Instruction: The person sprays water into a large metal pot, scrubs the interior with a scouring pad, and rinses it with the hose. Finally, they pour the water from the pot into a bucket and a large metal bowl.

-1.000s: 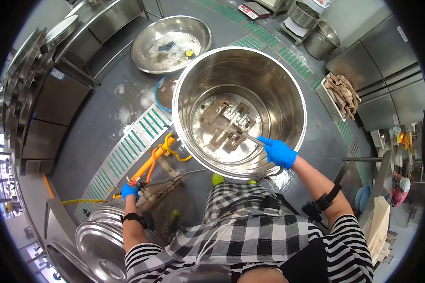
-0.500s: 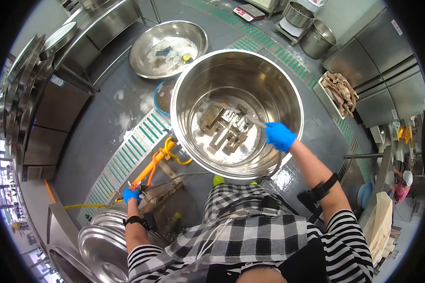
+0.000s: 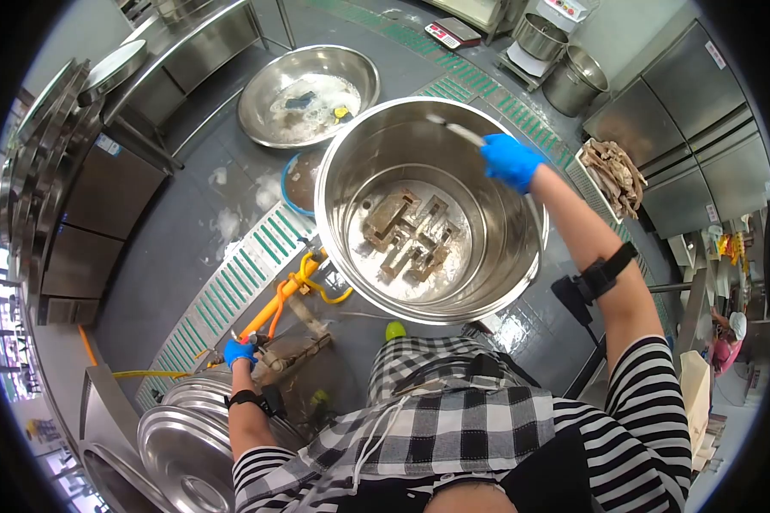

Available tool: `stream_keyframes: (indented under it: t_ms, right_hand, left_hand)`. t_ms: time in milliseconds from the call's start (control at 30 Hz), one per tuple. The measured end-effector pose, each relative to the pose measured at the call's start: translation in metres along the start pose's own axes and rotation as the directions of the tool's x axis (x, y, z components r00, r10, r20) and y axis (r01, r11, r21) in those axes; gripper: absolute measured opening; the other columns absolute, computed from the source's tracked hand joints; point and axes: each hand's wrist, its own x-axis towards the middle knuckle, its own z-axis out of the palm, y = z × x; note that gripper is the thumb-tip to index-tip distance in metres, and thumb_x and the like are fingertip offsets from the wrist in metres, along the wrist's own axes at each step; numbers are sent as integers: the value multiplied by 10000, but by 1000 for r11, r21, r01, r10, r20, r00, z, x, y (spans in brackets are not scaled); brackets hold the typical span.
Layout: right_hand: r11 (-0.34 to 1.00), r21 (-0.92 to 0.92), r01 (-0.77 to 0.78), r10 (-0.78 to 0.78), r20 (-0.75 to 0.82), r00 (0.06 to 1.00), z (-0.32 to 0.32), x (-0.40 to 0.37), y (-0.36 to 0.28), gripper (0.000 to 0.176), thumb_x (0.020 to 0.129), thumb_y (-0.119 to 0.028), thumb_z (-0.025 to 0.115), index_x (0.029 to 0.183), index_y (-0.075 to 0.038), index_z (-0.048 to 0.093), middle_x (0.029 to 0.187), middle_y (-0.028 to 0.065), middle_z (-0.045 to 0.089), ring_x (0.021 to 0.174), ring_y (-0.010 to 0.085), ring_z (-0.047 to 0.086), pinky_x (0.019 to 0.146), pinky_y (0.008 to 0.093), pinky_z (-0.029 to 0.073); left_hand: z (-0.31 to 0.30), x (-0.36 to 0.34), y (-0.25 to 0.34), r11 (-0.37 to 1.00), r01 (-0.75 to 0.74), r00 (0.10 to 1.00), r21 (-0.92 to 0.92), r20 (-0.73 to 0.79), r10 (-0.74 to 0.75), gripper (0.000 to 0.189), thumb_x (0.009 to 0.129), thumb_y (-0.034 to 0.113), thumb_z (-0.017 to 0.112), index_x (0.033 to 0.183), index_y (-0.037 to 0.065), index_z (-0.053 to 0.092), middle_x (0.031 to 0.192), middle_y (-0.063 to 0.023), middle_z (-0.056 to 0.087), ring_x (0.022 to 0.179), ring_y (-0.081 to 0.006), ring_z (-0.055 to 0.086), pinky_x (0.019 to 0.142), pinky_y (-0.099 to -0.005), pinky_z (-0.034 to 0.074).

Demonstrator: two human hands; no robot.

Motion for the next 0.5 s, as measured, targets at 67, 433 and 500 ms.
stream_keyframes:
  t_ms: [67, 433, 500]
  right_hand:
    - [982, 158, -103, 111, -39, 993, 3, 2, -65, 169, 676, -168, 468, 714, -29, 556, 670, 195, 534, 639, 353, 526, 575, 402, 427]
    - [978, -18, 208, -184, 401, 898, 49, -59, -97, 224, 682, -124, 436, 861, -23, 523, 721, 187, 554, 663, 330, 547, 588, 391, 438]
    - [995, -56, 81, -59, 327, 943, 36, -47, -62, 195, 662, -134, 452, 791, -39, 563, 727, 180, 559, 663, 323, 549, 592, 383, 441]
  left_hand:
    - [-11, -11, 10, 999, -2, 999, 35, 39, 0, 424, 530, 287, 690, 798, -13, 553, 766, -203, 566, 696, -298, 573, 581, -348, 451]
    - [1, 5, -3, 999, -23, 999, 25, 28, 22, 541, 542, 429, 678, 786, -37, 551, 744, -200, 569, 692, -281, 578, 575, -355, 444]
    - [-2, 3, 0, 1000, -26, 997, 10, 67, 26, 579, 532, 471, 671, 788, -35, 552, 750, -199, 569, 699, -291, 574, 577, -353, 441]
